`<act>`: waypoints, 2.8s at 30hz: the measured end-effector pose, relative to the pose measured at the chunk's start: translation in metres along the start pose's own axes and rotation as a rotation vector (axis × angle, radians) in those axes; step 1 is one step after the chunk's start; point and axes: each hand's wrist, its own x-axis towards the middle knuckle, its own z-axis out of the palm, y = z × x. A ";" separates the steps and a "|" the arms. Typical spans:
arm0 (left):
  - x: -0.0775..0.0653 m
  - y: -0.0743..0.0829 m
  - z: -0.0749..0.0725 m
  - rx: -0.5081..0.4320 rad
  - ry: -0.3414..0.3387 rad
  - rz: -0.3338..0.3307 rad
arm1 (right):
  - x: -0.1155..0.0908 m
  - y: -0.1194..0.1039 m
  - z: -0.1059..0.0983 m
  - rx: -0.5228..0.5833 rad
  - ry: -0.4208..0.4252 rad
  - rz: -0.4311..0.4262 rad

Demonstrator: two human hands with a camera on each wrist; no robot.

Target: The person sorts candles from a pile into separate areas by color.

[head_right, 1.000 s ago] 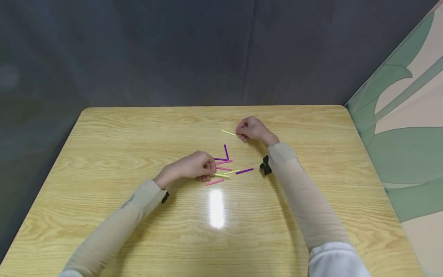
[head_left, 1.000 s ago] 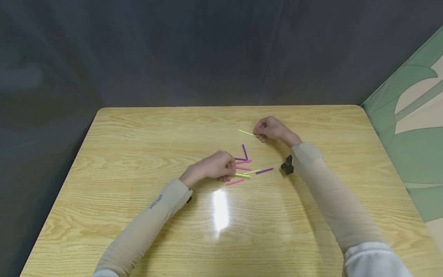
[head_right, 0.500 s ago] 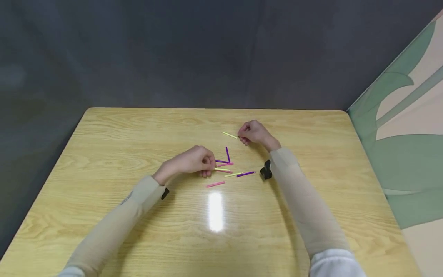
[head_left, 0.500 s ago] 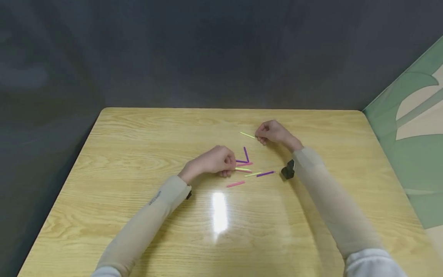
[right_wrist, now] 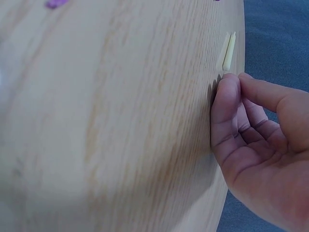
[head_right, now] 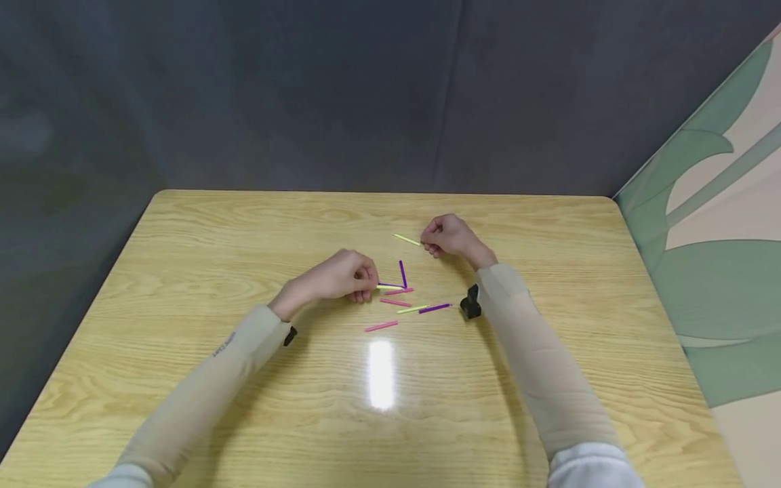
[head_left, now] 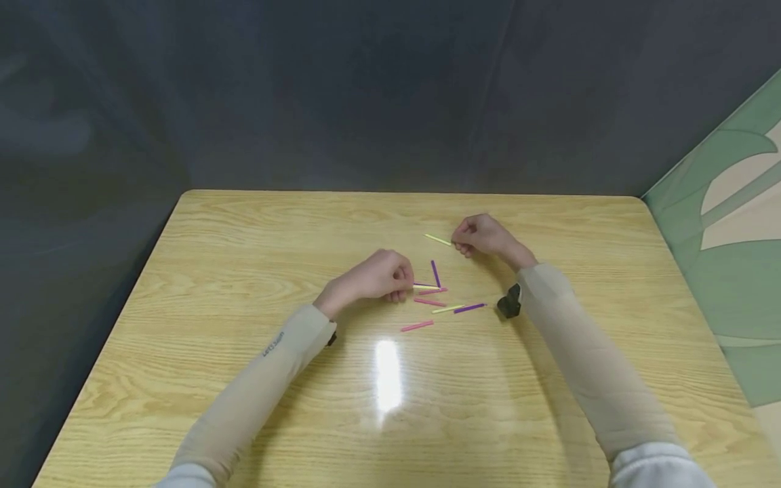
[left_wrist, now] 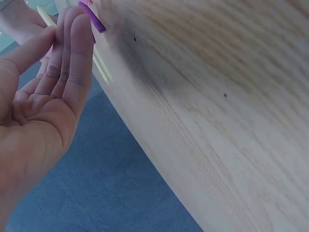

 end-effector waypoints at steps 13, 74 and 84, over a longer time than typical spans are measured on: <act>0.004 -0.003 -0.007 0.021 0.027 -0.009 | 0.005 0.001 0.006 0.005 0.013 -0.002; 0.051 -0.005 -0.023 0.174 0.197 -0.041 | -0.003 0.004 0.008 0.089 0.010 0.005; 0.061 -0.001 -0.025 0.235 0.217 -0.033 | -0.006 0.004 0.006 0.081 0.023 0.002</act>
